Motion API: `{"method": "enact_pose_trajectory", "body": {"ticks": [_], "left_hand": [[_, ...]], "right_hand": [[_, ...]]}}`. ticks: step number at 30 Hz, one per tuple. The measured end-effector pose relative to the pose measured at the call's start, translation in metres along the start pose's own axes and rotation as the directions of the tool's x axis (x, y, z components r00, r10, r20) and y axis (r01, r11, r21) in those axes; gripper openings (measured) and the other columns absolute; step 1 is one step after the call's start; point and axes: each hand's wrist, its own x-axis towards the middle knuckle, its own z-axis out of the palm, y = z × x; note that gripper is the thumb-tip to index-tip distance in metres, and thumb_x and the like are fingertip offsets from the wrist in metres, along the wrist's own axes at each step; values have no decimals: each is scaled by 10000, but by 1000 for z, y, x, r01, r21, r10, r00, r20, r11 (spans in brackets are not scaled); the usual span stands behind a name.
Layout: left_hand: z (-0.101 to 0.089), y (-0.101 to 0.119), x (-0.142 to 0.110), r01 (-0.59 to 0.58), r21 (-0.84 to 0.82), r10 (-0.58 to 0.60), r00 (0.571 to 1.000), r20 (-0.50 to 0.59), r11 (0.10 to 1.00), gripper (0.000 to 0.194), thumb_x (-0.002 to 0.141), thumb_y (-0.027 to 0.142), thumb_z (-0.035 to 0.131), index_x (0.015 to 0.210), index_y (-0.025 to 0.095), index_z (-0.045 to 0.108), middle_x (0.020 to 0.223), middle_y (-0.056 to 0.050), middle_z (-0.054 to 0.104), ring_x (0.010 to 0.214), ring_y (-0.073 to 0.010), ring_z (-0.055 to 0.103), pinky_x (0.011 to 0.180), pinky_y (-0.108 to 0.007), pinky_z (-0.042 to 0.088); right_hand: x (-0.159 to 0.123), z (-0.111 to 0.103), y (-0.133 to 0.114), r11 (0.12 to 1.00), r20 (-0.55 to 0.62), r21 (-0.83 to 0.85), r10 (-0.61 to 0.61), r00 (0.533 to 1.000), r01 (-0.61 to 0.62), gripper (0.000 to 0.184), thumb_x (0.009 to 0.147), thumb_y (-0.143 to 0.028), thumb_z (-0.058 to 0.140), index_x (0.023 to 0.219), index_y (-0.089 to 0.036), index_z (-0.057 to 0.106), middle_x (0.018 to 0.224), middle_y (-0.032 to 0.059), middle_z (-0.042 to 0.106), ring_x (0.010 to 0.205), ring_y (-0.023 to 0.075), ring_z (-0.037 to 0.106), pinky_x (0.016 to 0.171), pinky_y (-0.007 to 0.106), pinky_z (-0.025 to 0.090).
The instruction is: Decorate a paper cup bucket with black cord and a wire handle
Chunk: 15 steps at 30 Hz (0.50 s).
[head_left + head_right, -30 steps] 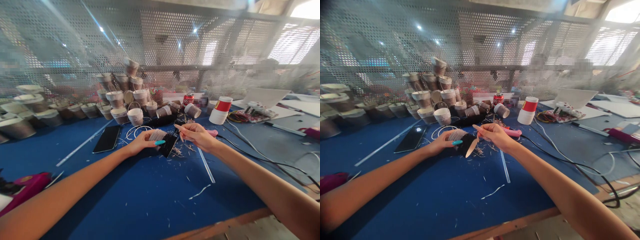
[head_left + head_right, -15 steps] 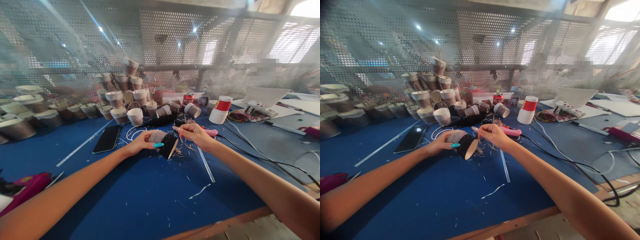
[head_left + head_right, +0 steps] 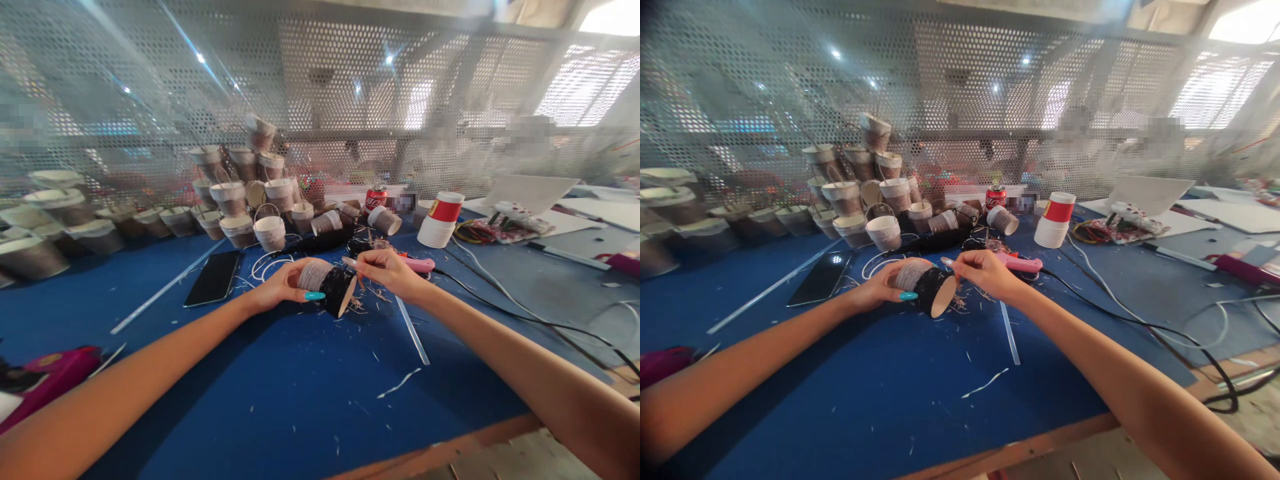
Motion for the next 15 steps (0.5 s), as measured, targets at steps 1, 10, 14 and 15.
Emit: {"method": "enact_pose_trajectory", "body": {"ticks": [1, 10, 14, 15], "left_hand": [[0, 0, 0, -4, 2, 4, 1000, 0, 1000, 577, 561, 179, 747, 1109, 160, 567, 1001, -52, 626, 908, -190, 565, 822, -307, 409], [1, 0, 1, 5, -77, -4, 1000, 4, 997, 601, 532, 59, 744, 1093, 186, 570, 976, -19, 610, 879, -146, 554, 761, -249, 423], [5, -1, 1, 6, -116, -6, 1000, 5, 993, 640, 503, 9, 757, 1080, 213, 571, 985, -14, 608, 863, -147, 563, 736, -257, 444], [6, -2, 1, 3, -123, -3, 1000, 6, 992, 646, 500, 4, 759, 1080, 218, 572, 992, -13, 608, 865, -147, 564, 735, -256, 448]], "right_hand": [[0, 0, 0, 1000, -1, -2, -3, 1000, 3, 389, 772, -494, 561, 567, -165, 529, 543, -25, 496, 512, 73, 407, 515, 242, 320], [-1, 0, 3, 998, -2, -43, -54, 999, 54, 377, 791, -473, 543, 582, -160, 525, 548, -23, 503, 507, 69, 403, 496, 234, 302], [-1, 0, 4, 997, -37, -66, -40, 999, 38, 396, 762, -498, 571, 563, -168, 477, 499, -47, 432, 466, 60, 346, 453, 229, 254], [-1, 0, 5, 997, -42, -68, -36, 998, 34, 405, 756, -508, 576, 561, -171, 465, 490, -52, 416, 459, 58, 335, 445, 229, 243]]}}
